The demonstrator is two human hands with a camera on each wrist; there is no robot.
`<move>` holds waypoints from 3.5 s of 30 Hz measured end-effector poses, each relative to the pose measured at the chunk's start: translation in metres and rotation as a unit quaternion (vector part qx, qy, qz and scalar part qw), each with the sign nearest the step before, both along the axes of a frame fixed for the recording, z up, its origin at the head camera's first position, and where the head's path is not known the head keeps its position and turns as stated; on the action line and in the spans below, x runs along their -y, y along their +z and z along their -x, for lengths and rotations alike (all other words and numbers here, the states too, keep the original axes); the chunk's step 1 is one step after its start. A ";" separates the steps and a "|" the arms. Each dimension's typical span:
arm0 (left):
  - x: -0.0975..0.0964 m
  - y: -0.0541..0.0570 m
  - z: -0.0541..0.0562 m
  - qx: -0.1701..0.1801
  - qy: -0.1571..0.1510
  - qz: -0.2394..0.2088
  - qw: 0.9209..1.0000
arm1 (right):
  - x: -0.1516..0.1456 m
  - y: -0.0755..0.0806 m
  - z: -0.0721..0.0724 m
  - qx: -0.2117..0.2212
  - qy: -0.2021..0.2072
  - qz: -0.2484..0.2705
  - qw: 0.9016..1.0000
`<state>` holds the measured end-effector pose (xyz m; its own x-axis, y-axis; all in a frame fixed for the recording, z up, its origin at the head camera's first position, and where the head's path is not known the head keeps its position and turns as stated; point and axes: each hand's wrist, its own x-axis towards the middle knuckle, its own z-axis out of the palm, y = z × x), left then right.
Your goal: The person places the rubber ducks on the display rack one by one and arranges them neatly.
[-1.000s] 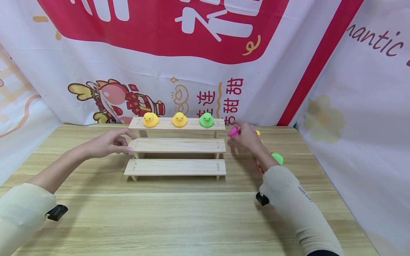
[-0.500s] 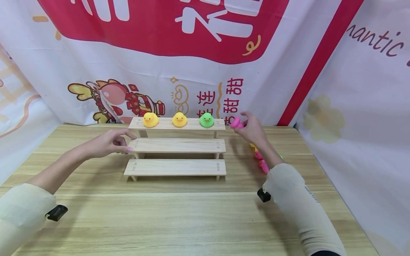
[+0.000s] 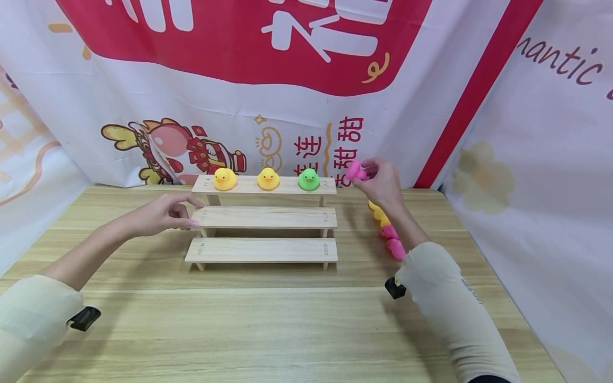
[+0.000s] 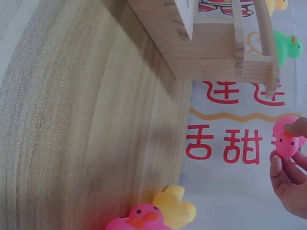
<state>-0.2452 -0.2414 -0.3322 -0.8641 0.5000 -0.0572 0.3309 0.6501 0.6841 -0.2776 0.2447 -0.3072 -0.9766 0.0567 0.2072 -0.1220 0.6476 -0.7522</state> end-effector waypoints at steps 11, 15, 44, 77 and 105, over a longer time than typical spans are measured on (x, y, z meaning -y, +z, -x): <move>-0.001 0.003 0.000 -0.005 -0.005 0.008 1.000 | 0.006 0.016 -0.009 -0.033 -0.001 -0.015 0.999; -0.001 0.003 0.001 -0.003 -0.010 0.009 1.000 | 0.012 0.022 -0.012 -0.051 0.005 -0.018 0.999; -0.001 0.004 0.002 -0.012 -0.005 0.032 0.999 | 0.054 0.026 -0.025 -0.099 0.143 0.028 0.984; 0.000 0.001 0.003 -0.030 -0.009 0.025 0.999 | 0.130 0.008 -0.033 -0.070 0.321 0.014 0.945; -0.002 0.005 0.002 -0.033 -0.001 0.044 0.999 | 0.175 0.003 -0.028 -0.011 0.335 -0.054 0.941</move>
